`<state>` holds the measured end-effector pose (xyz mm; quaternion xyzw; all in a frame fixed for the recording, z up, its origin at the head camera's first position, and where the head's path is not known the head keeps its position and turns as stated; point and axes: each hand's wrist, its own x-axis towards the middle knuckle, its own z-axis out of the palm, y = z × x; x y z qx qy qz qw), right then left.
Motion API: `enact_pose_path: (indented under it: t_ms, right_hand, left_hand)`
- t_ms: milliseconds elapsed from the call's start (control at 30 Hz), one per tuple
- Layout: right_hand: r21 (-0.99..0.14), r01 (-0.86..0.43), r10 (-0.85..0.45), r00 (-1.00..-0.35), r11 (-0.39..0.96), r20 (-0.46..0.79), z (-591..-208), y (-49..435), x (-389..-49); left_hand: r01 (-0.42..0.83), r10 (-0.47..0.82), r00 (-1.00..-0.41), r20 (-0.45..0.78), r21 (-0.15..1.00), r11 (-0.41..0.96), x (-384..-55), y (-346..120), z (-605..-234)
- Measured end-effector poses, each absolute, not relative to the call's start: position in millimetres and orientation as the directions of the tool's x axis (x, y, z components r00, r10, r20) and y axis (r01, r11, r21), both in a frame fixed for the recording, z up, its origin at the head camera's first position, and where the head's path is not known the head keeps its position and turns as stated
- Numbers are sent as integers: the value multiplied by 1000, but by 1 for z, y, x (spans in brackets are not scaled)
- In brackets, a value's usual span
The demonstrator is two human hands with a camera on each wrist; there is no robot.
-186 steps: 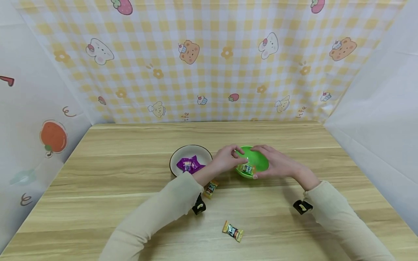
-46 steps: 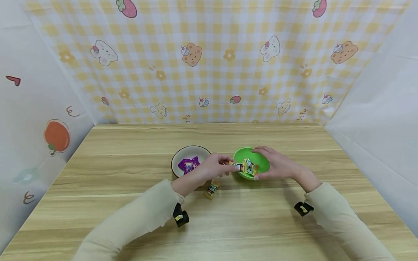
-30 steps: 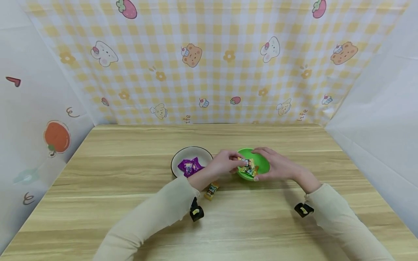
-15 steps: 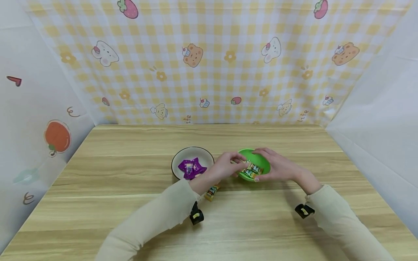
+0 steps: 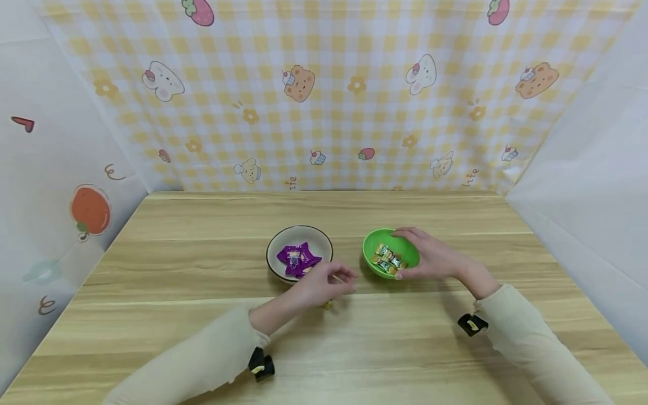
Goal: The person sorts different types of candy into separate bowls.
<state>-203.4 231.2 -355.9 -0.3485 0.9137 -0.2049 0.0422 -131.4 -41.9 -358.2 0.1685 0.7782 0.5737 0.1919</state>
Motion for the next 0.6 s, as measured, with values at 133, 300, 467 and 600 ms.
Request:
enact_pose_path:
  t_ms: [133, 300, 467, 600]
  right_hand:
    - [-402, -611, -648, -760, 682, 54, -355, 231, -203]
    - [-404, -607, -646, -762, 685, 50, -354, 232, -203]
    - [-405, -606, -646, -762, 685, 48, -354, 231, -202]
    - [-407, -607, -647, -761, 683, 48, -354, 231, -202]
  left_hand:
    - [98, 496, -865, -76, 944, 315, -122, -54, -366]
    - [131, 495, -866, -63, 929, 347, -114, -63, -369]
    - [175, 509, -860, -39, 914, 366, -107, -68, -371]
    - [288, 527, -849, 25, 859, 423, -105, -69, -375]
